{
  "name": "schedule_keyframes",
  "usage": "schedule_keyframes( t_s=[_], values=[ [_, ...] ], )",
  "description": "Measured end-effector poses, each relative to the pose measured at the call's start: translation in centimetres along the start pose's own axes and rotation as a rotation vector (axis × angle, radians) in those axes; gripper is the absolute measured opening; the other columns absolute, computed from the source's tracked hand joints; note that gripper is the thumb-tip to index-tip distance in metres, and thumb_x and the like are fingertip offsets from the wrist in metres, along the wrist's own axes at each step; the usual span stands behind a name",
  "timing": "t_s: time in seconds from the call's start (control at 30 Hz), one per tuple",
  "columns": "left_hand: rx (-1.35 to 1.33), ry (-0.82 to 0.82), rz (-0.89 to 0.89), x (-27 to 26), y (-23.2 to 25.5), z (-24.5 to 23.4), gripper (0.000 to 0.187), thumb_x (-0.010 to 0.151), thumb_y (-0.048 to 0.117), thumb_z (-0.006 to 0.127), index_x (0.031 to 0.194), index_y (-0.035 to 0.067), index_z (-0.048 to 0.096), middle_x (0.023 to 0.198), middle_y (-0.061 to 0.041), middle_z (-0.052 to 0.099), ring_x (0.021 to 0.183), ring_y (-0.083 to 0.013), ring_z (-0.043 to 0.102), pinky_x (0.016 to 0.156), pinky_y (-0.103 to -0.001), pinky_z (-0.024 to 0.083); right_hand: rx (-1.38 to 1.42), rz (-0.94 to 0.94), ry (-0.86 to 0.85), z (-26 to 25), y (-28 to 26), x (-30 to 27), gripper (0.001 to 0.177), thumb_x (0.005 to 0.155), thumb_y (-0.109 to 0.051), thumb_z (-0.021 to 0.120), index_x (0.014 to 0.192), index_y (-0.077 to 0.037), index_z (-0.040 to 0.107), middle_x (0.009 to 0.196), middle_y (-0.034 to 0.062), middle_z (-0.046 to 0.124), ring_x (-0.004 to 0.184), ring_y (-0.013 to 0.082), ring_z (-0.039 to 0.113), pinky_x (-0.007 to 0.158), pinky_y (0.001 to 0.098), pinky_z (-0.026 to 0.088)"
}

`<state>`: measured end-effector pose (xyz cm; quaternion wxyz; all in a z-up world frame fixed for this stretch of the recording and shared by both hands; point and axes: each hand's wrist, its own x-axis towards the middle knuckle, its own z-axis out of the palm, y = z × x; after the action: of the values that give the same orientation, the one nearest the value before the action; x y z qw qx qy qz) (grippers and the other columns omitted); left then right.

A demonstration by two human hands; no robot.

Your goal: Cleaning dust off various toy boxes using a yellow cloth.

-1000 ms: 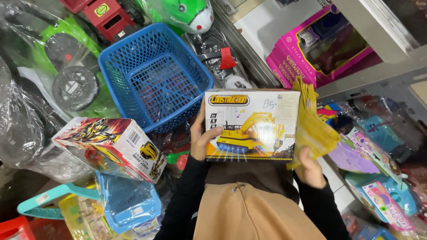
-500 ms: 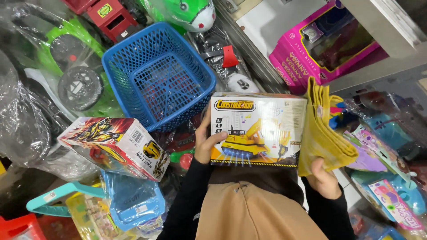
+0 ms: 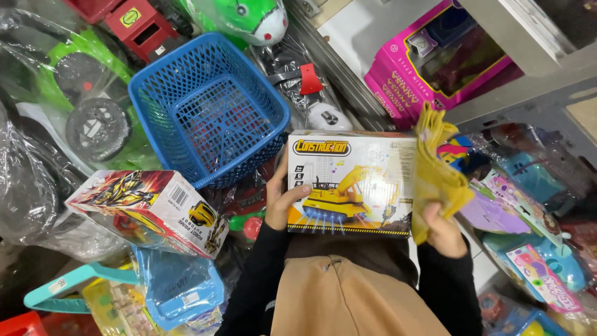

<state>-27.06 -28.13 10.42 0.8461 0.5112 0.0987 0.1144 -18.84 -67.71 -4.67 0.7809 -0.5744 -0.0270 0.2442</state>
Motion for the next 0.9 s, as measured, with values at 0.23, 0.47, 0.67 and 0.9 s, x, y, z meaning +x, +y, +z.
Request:
schedule_keyframes(
  t_s=[0.23,0.47,0.67,0.9],
  values=[
    [-0.025,0.031,0.011,0.0,0.6,0.1,0.093,0.076,0.007,0.065,0.160,-0.007,0.028,0.162,-0.019,0.039,0.148,-0.0257,0.040,0.123,-0.036,0.029,0.125,0.106,0.027,11.7,-9.0,-0.8,0.074,0.099,-0.044,0.060,0.152,0.003,0.037,0.150,0.0115,0.053,0.138,0.0235,0.050,0.115,0.0406,0.037],
    [0.021,0.007,-0.002,-0.1,0.3,0.1,0.093,0.075,0.007,0.065,0.160,-0.008,0.029,0.161,-0.021,0.041,0.148,-0.0272,0.041,0.123,-0.037,0.029,-0.049,-0.139,0.093,7.9,-4.4,1.2,0.071,0.104,-0.037,0.061,0.157,0.000,0.033,0.157,0.0103,0.041,0.144,0.0216,0.039,0.122,0.0401,0.027],
    [-0.002,0.035,0.020,-0.2,0.6,-0.1,0.095,0.074,0.008,0.066,0.160,-0.007,0.029,0.161,-0.019,0.041,0.147,-0.0258,0.041,0.122,-0.036,0.029,0.081,0.078,0.025,11.7,-9.1,-0.4,0.063,0.102,-0.031,0.052,0.154,0.001,0.037,0.154,0.0130,0.047,0.140,0.0258,0.046,0.115,0.0432,0.034],
    [-0.026,0.030,-0.021,0.0,0.6,0.1,0.093,0.075,0.009,0.067,0.160,-0.006,0.030,0.157,-0.021,0.046,0.143,-0.0268,0.046,0.121,-0.037,0.032,0.044,-0.052,0.021,9.9,-7.2,1.4,0.076,0.101,-0.045,0.056,0.157,0.001,0.032,0.158,0.0140,0.041,0.145,0.0286,0.040,0.119,0.0430,0.030]
  ],
)
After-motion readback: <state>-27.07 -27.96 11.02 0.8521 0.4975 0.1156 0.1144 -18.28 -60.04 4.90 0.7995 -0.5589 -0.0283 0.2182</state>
